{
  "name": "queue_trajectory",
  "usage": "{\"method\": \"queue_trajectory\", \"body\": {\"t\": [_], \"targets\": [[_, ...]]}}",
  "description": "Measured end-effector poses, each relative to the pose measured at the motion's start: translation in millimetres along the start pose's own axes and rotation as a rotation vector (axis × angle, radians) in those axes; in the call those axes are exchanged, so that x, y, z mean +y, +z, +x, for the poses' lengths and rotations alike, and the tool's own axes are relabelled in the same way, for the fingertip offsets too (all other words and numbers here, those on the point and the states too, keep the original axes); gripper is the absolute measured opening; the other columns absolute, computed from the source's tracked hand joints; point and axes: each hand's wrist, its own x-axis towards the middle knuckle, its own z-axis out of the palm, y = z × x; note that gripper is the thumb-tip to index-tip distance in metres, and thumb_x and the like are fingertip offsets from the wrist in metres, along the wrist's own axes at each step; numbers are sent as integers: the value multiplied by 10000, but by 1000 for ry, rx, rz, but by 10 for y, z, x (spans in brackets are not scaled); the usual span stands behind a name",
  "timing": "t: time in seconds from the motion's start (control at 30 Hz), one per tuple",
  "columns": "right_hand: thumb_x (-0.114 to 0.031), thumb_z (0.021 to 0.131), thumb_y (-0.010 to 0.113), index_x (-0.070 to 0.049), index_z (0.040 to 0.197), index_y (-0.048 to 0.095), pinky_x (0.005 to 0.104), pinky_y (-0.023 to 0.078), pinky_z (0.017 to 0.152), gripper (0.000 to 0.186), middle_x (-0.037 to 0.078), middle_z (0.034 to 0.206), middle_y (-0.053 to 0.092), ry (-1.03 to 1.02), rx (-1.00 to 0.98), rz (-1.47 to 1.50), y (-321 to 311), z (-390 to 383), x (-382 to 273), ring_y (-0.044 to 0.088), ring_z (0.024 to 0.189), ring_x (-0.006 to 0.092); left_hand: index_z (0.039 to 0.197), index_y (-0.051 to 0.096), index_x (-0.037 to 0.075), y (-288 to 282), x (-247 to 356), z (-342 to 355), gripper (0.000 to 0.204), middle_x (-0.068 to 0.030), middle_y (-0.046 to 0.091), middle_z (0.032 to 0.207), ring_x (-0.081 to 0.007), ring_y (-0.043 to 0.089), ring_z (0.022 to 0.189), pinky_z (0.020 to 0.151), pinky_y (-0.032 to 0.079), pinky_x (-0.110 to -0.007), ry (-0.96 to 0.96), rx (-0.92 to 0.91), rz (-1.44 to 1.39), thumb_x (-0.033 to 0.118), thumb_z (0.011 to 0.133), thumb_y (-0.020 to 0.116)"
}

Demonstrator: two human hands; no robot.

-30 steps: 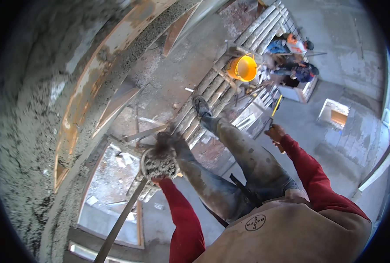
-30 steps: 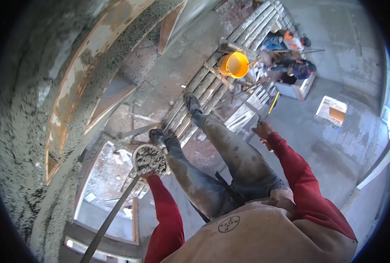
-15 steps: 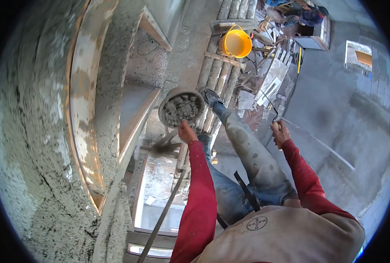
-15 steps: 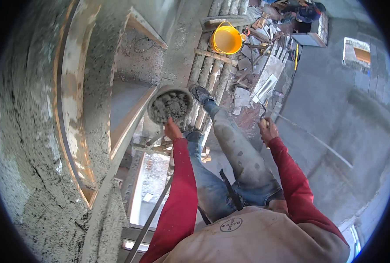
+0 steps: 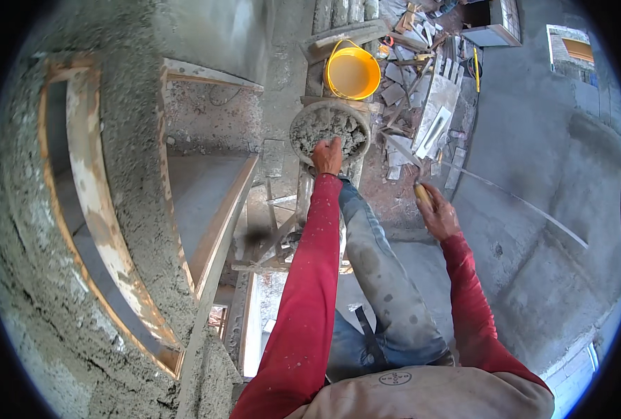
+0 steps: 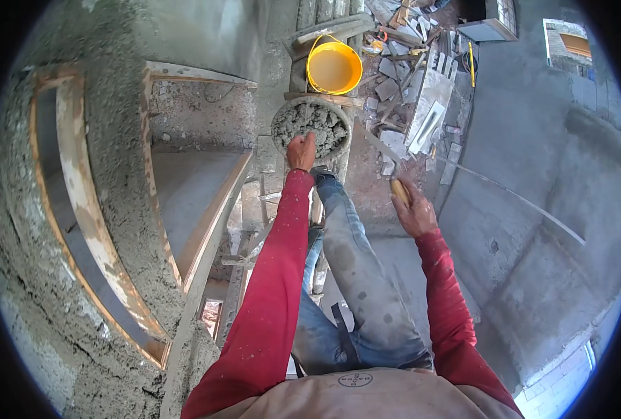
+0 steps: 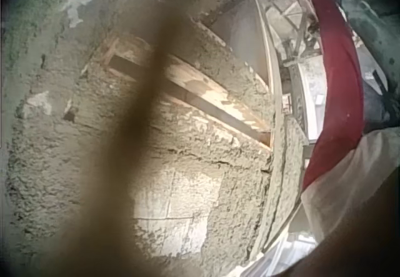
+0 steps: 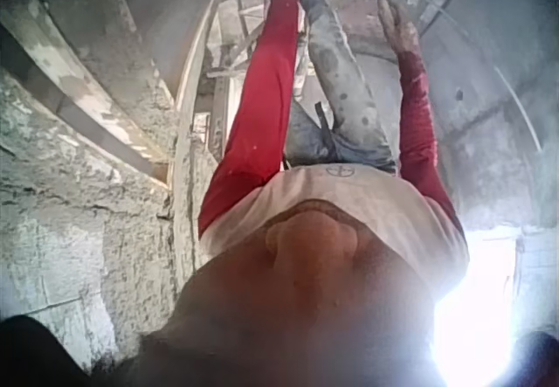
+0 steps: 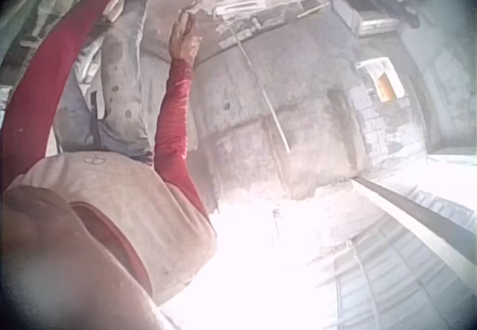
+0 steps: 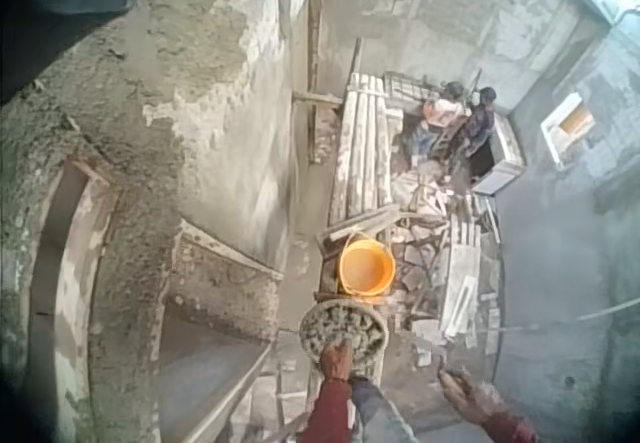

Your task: The person applies mortar onto a wall using a trowel, adds water from a yellow bucket into a container of mortar, and mixes the mortar using the trowel.

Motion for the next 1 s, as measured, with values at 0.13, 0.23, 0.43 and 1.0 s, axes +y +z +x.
{"method": "queue_trajectory", "body": {"t": [0.13,0.23,0.43,1.0], "targets": [[-308,831,590,-151,1200,548,418,479,836,404,125,1021,644,-103,-28,-193,117,606,-507,596,971,348,779,620,-3,346,-335,275,368,-234,632,815,-400,595,824,752,451,-438,125,-57,-228,350,807,520],[-294,840,559,-153,1154,585,420,486,833,345,126,1046,638,-108,-125,-339,274,1042,-582,602,973,333,879,642,29,465,-324,438,310,-205,643,844,-388,600,841,763,456,-427,146,-170,-139,278,852,459],[-152,822,485,-59,990,650,453,499,821,253,208,1006,639,-17,-179,-546,1094,1803,-746,628,937,349,899,664,63,366,-593,709,166,-71,630,732,-143,603,646,577,459,-268,126,-124,-351,151,851,533],[-480,847,563,44,1003,548,311,535,426,547,142,712,645,124,74,508,1329,3685,-212,624,502,195,934,653,88,-230,-1276,1790,242,-79,662,872,-233,629,814,726,485,-343,449,-58,61,268,776,683]]}}
